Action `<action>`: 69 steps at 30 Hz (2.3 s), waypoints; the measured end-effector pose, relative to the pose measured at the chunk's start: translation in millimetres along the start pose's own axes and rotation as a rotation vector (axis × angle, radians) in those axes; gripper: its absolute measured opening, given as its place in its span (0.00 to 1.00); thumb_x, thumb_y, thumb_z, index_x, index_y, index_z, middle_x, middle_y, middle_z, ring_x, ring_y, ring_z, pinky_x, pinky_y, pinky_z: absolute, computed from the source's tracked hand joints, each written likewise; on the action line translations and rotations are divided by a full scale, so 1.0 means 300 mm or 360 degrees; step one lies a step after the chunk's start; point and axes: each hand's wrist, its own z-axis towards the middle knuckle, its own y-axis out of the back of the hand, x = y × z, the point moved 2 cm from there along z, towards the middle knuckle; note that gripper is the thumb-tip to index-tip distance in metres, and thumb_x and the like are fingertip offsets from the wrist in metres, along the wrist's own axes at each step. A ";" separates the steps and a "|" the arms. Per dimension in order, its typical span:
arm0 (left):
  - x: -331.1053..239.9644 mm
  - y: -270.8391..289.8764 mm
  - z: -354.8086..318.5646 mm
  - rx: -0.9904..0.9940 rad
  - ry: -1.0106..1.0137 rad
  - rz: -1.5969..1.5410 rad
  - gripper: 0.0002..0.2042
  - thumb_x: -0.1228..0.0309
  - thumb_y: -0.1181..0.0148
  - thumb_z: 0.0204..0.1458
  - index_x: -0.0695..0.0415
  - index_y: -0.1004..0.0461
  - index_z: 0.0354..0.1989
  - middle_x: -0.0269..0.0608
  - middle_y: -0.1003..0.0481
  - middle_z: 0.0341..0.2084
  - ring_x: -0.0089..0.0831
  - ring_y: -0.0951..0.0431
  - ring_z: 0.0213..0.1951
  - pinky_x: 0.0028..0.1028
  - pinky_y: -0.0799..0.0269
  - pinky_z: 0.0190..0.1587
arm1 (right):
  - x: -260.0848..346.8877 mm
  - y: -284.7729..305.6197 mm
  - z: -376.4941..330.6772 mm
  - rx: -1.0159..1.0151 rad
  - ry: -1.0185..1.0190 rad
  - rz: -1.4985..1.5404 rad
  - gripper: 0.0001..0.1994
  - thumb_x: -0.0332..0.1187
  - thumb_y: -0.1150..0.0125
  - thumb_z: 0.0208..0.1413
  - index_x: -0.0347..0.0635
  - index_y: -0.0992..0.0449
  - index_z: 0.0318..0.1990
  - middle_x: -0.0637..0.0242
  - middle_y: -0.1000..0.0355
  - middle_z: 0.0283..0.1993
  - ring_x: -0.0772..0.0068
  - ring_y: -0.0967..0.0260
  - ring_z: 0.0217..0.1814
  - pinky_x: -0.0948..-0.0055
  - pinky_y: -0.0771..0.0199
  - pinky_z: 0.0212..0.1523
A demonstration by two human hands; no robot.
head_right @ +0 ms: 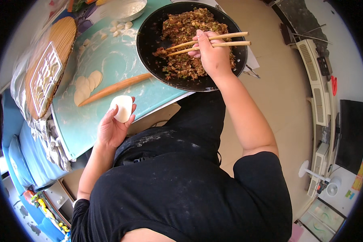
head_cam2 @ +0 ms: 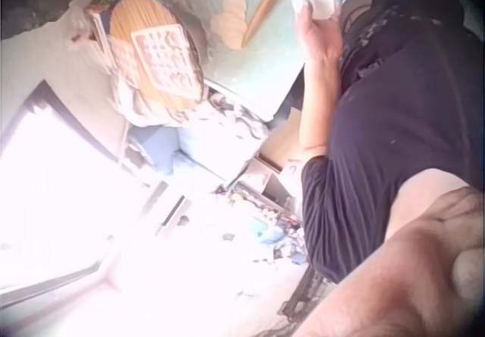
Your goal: The person repeatedly fills round dough wrappers with a meat and vegetable mixture using chopsticks, then folds and pleats the edges to seal the dumplings. Finished dumplings are placed into a compartmentalized tray on the table.
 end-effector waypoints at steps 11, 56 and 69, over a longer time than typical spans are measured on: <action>-0.022 -0.061 0.167 -0.0026 -0.0142 -0.0145 0.20 0.69 0.53 0.54 0.63 0.43 0.54 0.50 0.34 0.50 0.44 0.33 0.53 0.41 0.37 0.55 | 0.008 -0.001 0.016 0.0186 0.0036 0.0121 0.17 0.42 0.54 0.59 0.32 0.31 0.35 0.60 0.32 0.29 0.68 0.27 0.28 0.75 0.25 0.30; -0.050 -0.128 0.030 0.0058 -0.0238 -0.0439 0.20 0.60 0.70 0.61 0.62 0.40 0.52 0.50 0.35 0.50 0.40 0.33 0.52 0.39 0.36 0.55 | 0.148 -0.052 -0.333 0.0146 0.0562 0.0648 0.16 0.41 0.60 0.61 0.35 0.34 0.33 0.59 0.36 0.28 0.61 0.30 0.23 0.63 0.22 0.28; -0.051 -0.121 0.011 0.0064 -0.0210 -0.0387 0.21 0.59 0.70 0.61 0.64 0.41 0.52 0.51 0.35 0.50 0.40 0.34 0.52 0.38 0.37 0.55 | 0.103 -0.070 -0.330 0.0269 0.0264 0.0569 0.17 0.41 0.62 0.62 0.35 0.34 0.33 0.59 0.33 0.26 0.60 0.29 0.23 0.64 0.22 0.26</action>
